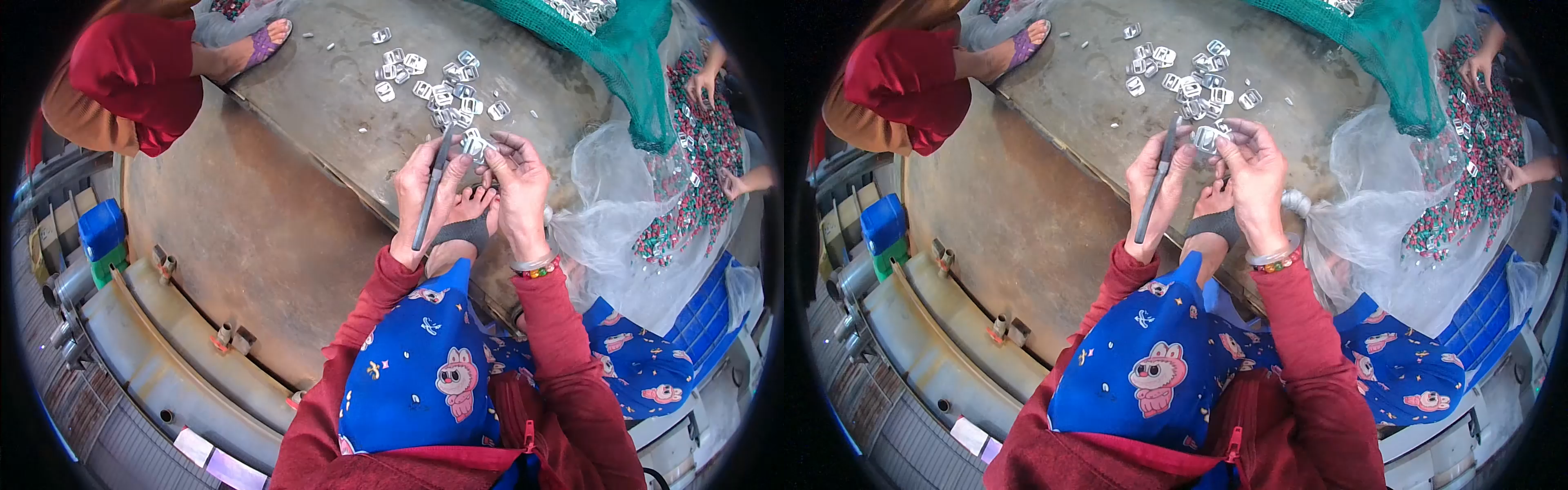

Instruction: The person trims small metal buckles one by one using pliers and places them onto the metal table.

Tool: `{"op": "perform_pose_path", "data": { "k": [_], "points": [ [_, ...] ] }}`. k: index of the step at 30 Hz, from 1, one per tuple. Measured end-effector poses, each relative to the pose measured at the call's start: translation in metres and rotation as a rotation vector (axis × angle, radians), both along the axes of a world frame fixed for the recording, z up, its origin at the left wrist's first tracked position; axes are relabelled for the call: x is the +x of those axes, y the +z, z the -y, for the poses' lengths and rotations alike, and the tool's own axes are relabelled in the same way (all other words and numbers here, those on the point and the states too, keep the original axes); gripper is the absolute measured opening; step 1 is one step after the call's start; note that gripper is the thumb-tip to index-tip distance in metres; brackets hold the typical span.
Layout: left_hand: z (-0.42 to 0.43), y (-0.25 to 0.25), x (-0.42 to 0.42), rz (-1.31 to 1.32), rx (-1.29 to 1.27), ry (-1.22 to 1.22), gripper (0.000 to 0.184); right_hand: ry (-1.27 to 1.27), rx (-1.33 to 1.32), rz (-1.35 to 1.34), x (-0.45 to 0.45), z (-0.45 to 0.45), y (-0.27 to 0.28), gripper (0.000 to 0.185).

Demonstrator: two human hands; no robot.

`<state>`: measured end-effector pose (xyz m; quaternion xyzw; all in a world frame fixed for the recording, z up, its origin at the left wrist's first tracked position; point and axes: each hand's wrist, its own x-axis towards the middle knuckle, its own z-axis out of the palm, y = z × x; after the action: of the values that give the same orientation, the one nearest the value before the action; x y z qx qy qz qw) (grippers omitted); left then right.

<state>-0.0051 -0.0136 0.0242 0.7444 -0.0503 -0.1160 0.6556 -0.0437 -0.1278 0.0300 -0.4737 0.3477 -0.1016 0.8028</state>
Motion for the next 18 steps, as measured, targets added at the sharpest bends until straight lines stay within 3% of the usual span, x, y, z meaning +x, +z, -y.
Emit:
{"op": "perform_pose_path", "data": {
  "k": [4, 9, 13, 18],
  "points": [
    [0.003, 0.005, 0.000, -0.158, -0.028, -0.024, 0.028, 0.148, -0.376, 0.000, -0.006, 0.000, -0.001, 0.021],
    [-0.006, -0.001, 0.004, -0.313, -0.025, -0.141, 0.024, 0.208, -0.456, 0.011, -0.008, -0.001, 0.008, 0.015],
    [-0.004, 0.018, 0.007, -0.574, -0.223, -0.157, 0.019, 0.174, -0.285, 0.002, -0.011, 0.000, 0.006, 0.016],
    [-0.010, -0.004, 0.005, -1.021, -0.605, -0.092, 0.009, 0.299, -0.559, 0.035, -0.015, 0.002, 0.012, 0.017]
  ]
}}
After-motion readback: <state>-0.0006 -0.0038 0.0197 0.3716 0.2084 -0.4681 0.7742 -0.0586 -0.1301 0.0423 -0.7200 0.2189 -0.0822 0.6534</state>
